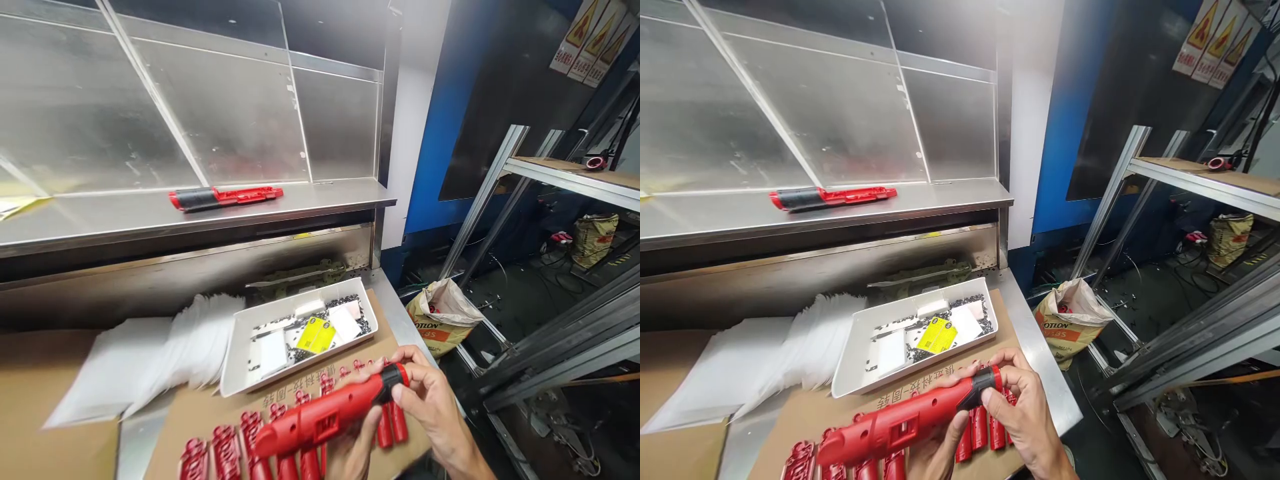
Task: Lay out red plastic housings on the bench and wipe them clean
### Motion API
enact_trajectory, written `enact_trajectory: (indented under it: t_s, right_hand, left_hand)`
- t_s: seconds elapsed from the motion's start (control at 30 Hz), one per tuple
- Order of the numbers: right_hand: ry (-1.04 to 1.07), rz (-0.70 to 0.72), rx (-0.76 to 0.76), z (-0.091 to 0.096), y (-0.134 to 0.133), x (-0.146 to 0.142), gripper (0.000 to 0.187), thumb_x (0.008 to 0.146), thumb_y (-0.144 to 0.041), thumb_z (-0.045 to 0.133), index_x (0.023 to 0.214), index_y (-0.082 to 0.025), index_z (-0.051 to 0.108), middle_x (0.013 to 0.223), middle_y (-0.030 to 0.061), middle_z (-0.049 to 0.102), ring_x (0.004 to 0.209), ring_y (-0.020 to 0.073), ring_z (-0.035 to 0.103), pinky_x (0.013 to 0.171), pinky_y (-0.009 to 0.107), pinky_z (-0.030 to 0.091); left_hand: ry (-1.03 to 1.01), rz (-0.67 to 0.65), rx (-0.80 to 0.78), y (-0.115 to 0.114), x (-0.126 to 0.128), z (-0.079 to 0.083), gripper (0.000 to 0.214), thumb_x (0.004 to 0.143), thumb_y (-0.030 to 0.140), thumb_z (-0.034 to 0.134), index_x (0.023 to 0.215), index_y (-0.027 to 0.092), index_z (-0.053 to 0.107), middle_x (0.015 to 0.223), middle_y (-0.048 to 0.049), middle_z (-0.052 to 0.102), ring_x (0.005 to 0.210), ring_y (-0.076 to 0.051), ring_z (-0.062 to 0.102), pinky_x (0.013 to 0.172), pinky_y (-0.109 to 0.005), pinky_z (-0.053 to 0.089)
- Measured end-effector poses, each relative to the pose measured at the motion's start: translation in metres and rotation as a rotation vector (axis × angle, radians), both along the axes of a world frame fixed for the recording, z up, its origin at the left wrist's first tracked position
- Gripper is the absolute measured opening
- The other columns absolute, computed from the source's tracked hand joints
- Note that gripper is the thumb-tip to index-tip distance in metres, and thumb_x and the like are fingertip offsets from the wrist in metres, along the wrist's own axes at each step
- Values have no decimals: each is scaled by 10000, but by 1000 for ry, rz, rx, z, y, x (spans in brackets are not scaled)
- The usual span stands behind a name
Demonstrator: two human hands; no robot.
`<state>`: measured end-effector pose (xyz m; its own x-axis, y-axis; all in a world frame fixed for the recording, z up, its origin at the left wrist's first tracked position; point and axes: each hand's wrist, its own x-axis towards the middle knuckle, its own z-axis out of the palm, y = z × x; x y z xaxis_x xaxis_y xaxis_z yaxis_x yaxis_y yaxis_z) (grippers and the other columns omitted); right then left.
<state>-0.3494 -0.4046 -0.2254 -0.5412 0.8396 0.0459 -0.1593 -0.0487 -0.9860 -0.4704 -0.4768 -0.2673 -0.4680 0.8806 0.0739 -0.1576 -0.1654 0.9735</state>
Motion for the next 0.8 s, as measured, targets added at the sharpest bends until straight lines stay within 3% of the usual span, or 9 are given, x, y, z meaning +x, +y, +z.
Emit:
enact_trajectory:
  t_s: [0.13,0.23,0.37,0.47,0.53,0.63,0.8]
  right_hand:
    - [-55,-9,31,-6,2,-1,356,784,-516,666,808,-162,703,1043,72,456,948,191,544,832,274,457]
    - [-62,25,72,-5,4,-1,325,825,-479,637,800,-159,688,1016,64,482,895,161,559,786,247,468]
    - [-12,122,92,2,6,11,286,849,-456,615,948,-191,658,1116,75,492,999,188,579,899,297,467]
    - [-134,-1,196,2,3,23,199,864,-411,605,897,-220,649,1187,76,490,1153,220,526,1003,319,406]
    - [-252,-97,322,1,-2,25,161,888,-369,580,865,-238,670,1209,71,500,1199,218,498,1010,296,395]
    - [-268,-154,442,0,-14,18,149,897,-314,566,920,-262,704,1253,71,498,1182,215,523,996,285,424]
    - [-156,-300,288,6,-23,10,287,907,-419,524,793,-221,698,1111,86,560,1057,210,584,938,287,460]
  left_hand:
    - [67,175,258,3,17,13,186,783,327,720,969,331,714,1057,1,739,1114,-216,623,990,-300,477]
    - [127,217,402,5,23,21,172,787,285,719,947,349,729,1020,13,752,1087,-202,639,968,-274,485]
    - [-120,251,181,3,7,20,253,717,335,779,960,295,722,1036,-17,746,1072,-226,647,950,-273,506]
    - [-495,201,19,1,-6,24,398,656,384,822,1027,297,707,1056,-23,745,1054,-224,658,929,-259,517]
    - [-710,150,8,0,-7,31,406,636,383,835,1015,302,713,1067,-29,744,1058,-221,657,905,-249,526]
    - [-835,72,31,1,-1,41,394,614,345,854,983,280,734,1072,-66,743,1072,-252,650,930,-296,521]
    - [-920,-45,45,6,9,39,372,625,286,852,980,294,742,1049,-39,750,1017,-220,675,912,-242,521]
